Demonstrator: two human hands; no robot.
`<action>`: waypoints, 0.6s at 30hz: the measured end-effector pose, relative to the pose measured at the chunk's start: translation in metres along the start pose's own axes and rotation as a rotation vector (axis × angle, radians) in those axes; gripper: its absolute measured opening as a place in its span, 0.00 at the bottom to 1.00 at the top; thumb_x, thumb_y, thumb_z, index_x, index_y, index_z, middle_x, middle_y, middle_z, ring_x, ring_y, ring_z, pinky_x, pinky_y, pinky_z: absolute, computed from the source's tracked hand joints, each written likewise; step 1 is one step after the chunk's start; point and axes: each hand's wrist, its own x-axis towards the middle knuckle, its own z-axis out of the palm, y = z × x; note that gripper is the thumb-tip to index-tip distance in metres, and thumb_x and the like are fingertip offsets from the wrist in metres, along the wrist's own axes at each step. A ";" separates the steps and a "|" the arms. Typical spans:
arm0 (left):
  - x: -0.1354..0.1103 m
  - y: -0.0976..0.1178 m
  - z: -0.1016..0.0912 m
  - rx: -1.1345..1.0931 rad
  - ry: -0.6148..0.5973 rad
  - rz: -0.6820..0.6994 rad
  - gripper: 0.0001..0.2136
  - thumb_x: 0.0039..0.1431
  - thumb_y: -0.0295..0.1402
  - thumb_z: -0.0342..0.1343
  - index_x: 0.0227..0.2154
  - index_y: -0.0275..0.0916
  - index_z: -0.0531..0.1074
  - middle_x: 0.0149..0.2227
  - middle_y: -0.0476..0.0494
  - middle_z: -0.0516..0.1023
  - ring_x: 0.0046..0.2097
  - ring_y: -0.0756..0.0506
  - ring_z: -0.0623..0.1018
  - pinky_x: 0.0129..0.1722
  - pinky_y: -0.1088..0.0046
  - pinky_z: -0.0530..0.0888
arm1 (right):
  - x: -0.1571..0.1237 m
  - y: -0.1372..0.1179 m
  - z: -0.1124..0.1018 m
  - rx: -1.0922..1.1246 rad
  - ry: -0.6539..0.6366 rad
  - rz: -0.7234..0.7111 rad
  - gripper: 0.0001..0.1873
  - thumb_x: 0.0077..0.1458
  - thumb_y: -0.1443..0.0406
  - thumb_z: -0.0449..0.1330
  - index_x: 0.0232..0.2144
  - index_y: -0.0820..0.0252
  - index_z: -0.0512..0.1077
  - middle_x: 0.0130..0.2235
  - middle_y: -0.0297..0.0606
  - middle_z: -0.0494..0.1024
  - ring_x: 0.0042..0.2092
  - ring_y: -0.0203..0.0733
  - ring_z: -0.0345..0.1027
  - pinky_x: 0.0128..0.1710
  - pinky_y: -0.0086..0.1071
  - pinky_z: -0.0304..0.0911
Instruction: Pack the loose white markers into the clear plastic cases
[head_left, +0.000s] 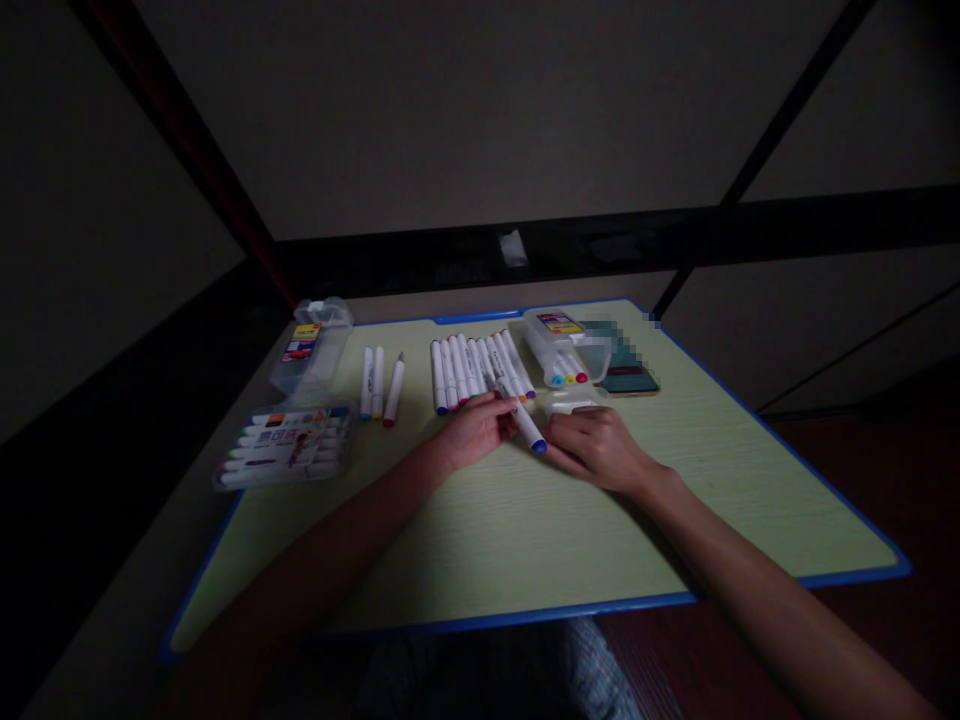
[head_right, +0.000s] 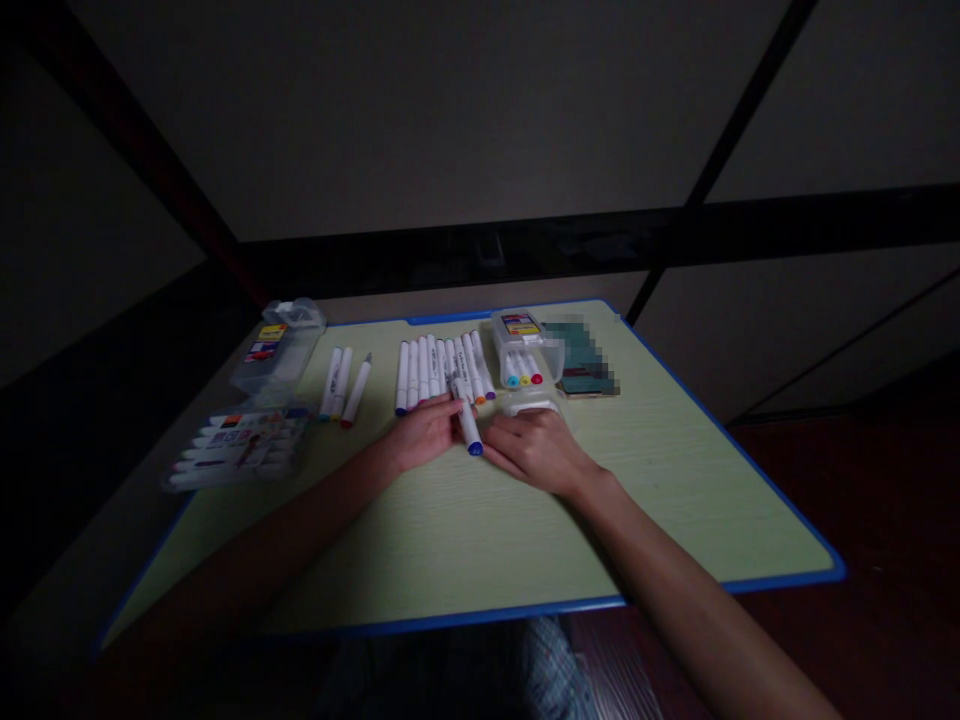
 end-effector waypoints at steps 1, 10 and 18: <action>0.000 0.000 0.000 0.007 -0.001 -0.002 0.04 0.47 0.22 0.58 0.26 0.32 0.69 0.25 0.49 0.72 0.26 0.54 0.70 0.28 0.77 0.63 | 0.000 0.000 0.000 0.002 0.002 0.004 0.20 0.62 0.64 0.46 0.21 0.62 0.67 0.19 0.31 0.67 0.21 0.31 0.55 0.25 0.28 0.47; 0.000 0.000 0.000 0.015 0.003 -0.010 0.04 0.48 0.23 0.58 0.28 0.33 0.68 0.24 0.50 0.72 0.26 0.54 0.70 0.26 0.78 0.63 | -0.003 0.000 0.003 -0.014 -0.012 0.036 0.20 0.62 0.60 0.44 0.25 0.62 0.68 0.20 0.32 0.71 0.21 0.32 0.60 0.23 0.28 0.50; -0.001 0.002 0.001 0.012 -0.007 -0.028 0.03 0.49 0.22 0.56 0.27 0.33 0.68 0.25 0.49 0.73 0.26 0.54 0.71 0.26 0.79 0.65 | -0.004 0.000 0.003 0.007 -0.021 0.063 0.18 0.62 0.59 0.45 0.30 0.62 0.71 0.21 0.33 0.73 0.22 0.32 0.63 0.24 0.28 0.52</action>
